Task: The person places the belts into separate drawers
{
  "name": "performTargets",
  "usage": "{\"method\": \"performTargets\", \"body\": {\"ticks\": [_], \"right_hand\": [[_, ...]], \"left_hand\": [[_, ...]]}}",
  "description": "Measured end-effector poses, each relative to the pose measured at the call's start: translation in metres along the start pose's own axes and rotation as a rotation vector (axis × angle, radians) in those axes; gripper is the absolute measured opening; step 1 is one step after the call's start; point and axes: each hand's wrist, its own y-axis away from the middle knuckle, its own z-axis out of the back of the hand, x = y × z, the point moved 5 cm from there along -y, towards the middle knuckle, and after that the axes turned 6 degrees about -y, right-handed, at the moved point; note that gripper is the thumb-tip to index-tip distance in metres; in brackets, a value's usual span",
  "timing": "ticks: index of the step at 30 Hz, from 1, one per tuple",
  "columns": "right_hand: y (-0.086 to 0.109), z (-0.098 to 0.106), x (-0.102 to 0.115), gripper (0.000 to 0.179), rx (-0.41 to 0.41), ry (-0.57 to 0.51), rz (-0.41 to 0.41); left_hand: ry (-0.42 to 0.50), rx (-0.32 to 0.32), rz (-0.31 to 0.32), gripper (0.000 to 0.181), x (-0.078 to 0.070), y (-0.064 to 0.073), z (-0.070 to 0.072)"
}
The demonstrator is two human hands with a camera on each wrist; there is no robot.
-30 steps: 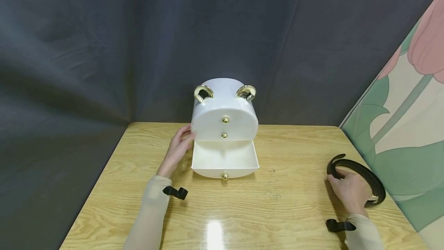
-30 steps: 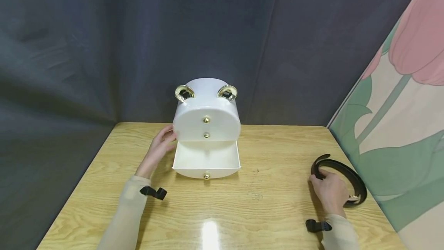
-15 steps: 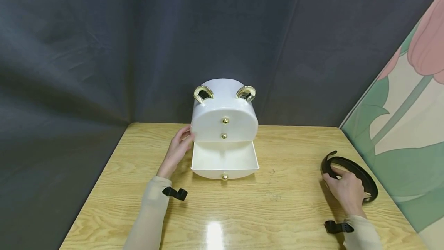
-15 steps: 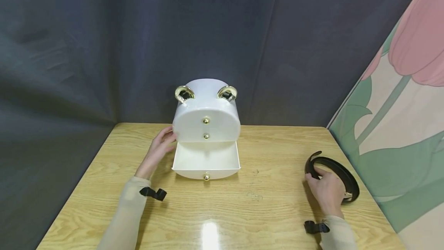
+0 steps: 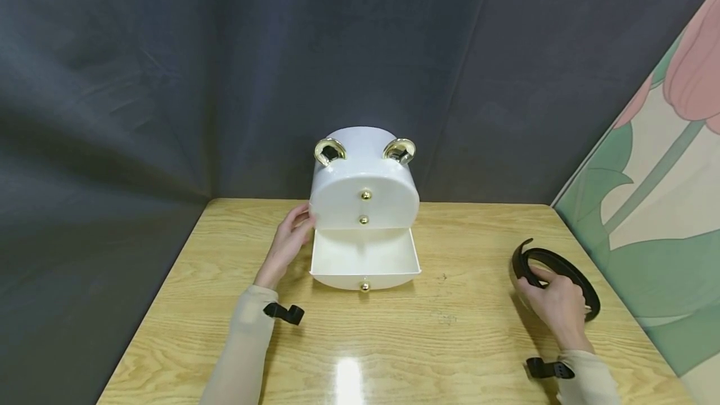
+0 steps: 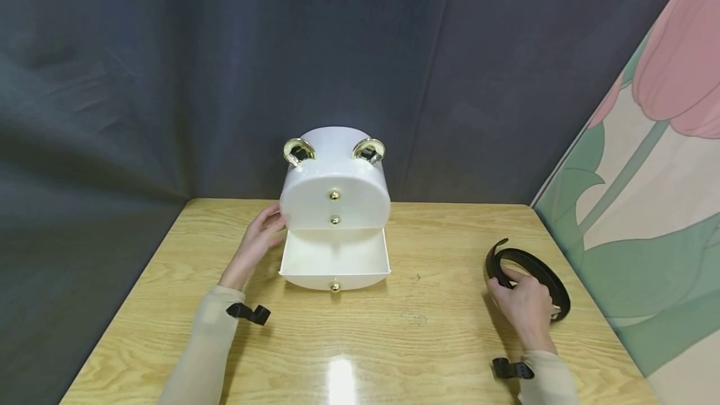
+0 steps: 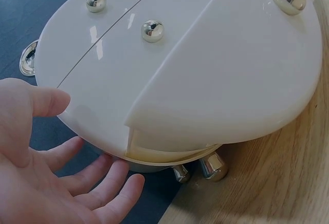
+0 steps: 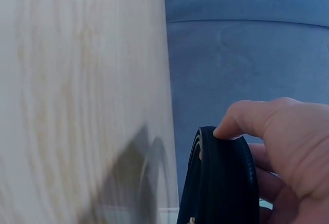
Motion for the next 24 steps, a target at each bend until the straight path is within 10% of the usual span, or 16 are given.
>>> {"method": "performTargets", "body": {"ticks": [24], "right_hand": [[0.010, 0.003, 0.028, 0.041, -0.060, -0.072, 0.167]], "left_hand": [[0.003, -0.040, -0.026, 0.056, 0.000, 0.001, -0.002]]}}
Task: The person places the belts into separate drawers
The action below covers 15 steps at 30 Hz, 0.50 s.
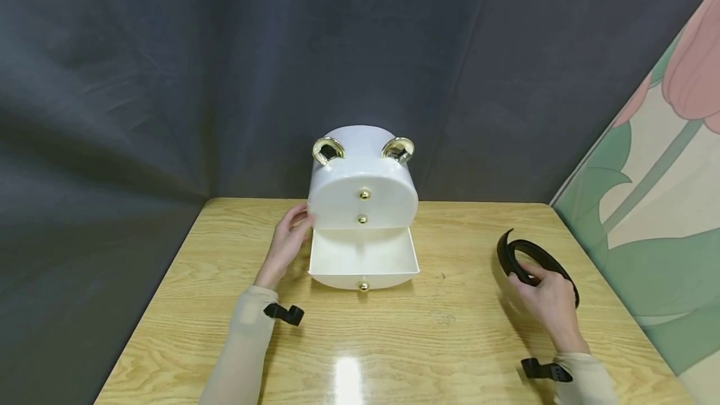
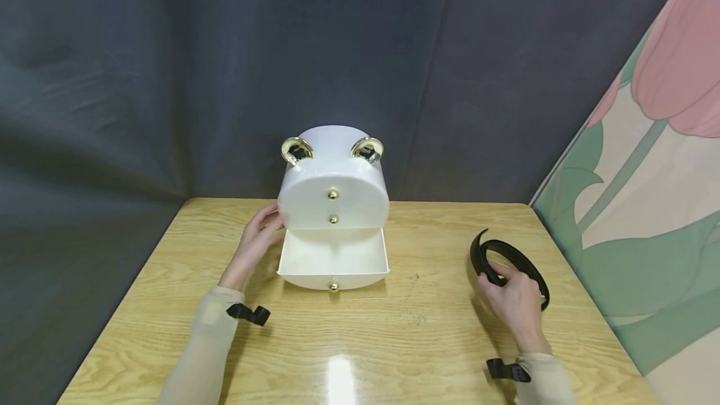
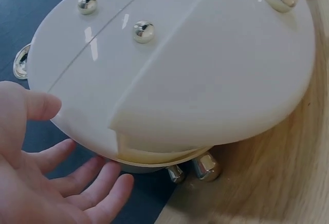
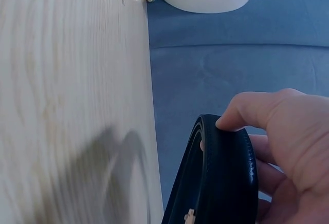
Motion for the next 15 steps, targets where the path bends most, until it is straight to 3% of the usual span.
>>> {"method": "performTargets", "body": {"ticks": [15], "right_hand": [[0.006, -0.001, 0.023, 0.040, 0.012, -0.054, 0.065]], "left_hand": [[0.009, -0.086, -0.008, 0.051, 0.002, -0.002, -0.002]]}}
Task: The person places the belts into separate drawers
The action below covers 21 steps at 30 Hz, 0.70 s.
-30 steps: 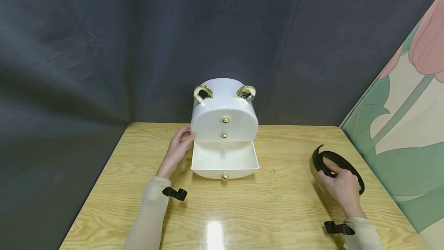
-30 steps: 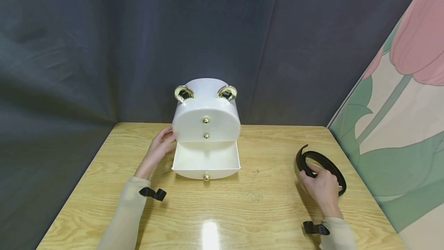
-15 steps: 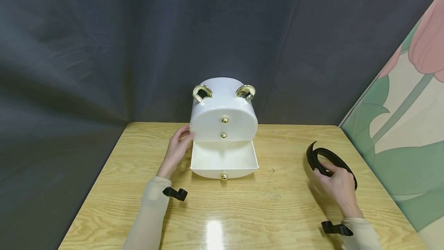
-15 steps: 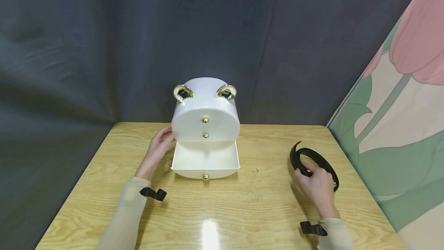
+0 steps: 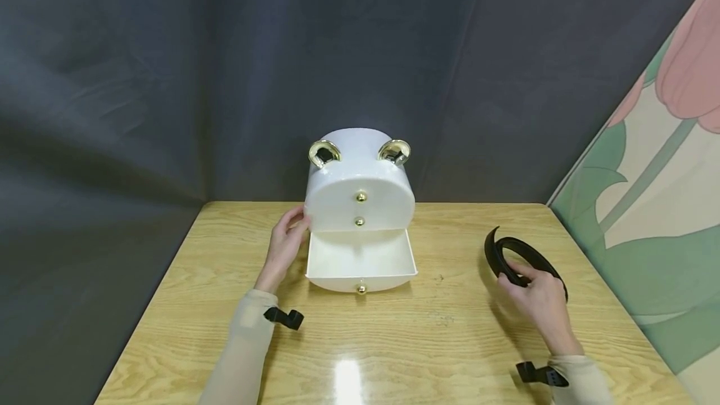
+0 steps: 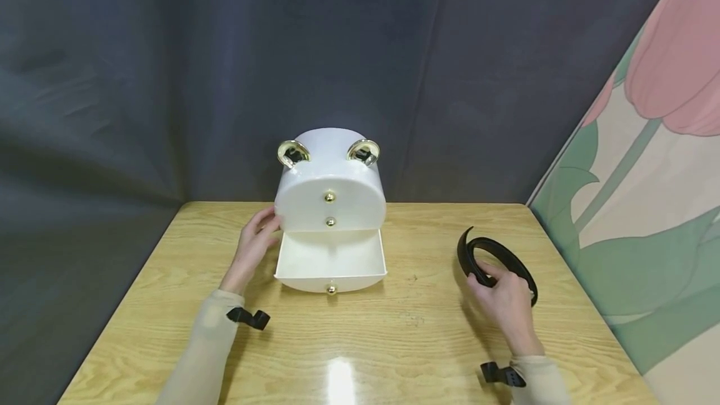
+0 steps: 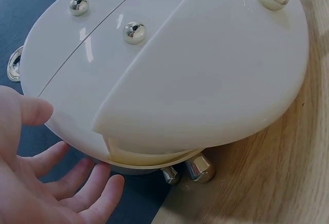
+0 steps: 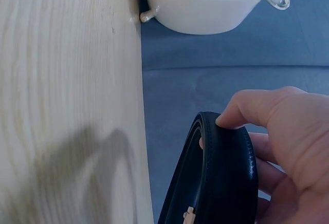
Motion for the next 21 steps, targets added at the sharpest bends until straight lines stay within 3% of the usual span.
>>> {"method": "performTargets", "body": {"ticks": [21], "right_hand": [[0.008, -0.018, 0.043, 0.032, 0.009, -0.060, 0.171]], "left_hand": [[0.001, -0.048, -0.043, 0.051, -0.008, 0.002, 0.004]]}}
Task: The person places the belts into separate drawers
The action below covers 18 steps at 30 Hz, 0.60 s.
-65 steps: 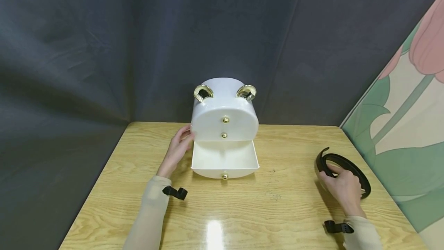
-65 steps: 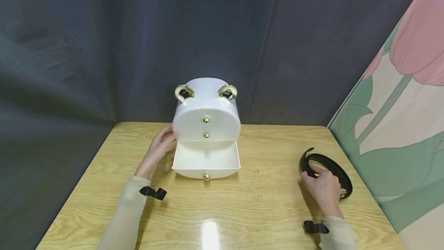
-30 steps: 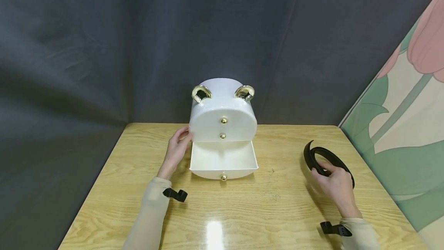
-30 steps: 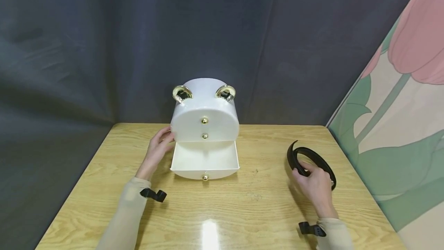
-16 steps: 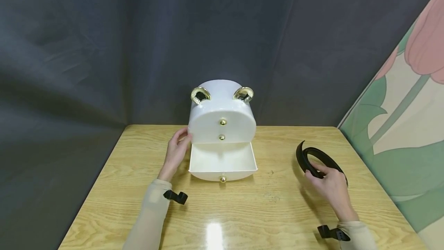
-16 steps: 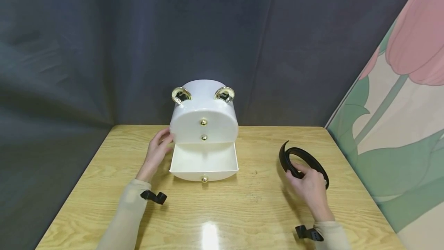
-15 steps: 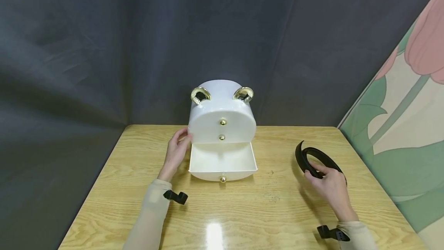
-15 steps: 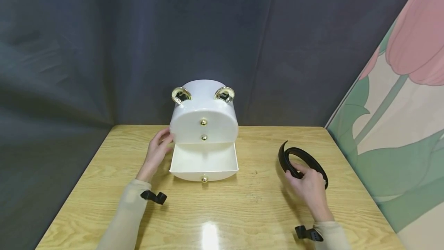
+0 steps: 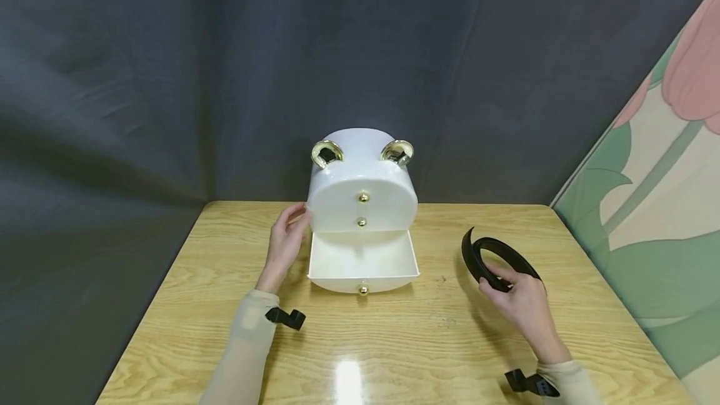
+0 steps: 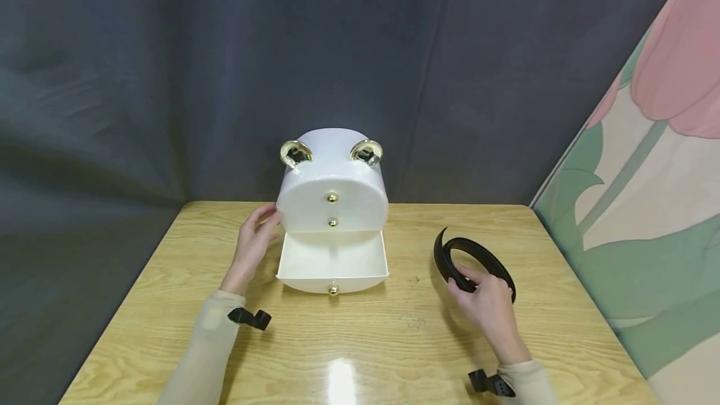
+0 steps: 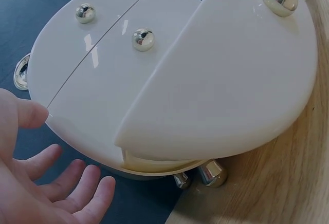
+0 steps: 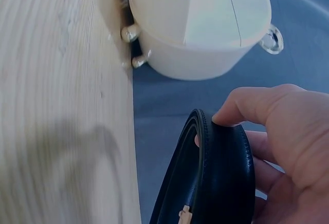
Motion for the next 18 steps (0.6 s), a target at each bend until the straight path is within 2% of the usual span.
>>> {"method": "performTargets", "body": {"ticks": [7, 18], "right_hand": [[0.001, -0.012, 0.011, 0.031, 0.046, -0.032, -0.008], [-0.001, -0.024, 0.034, 0.029, 0.080, -0.093, 0.065]], "left_hand": [[0.003, -0.030, -0.008, 0.050, -0.005, -0.003, 0.000], [0.005, -0.057, -0.010, 0.047, -0.005, -0.004, 0.002]]}}
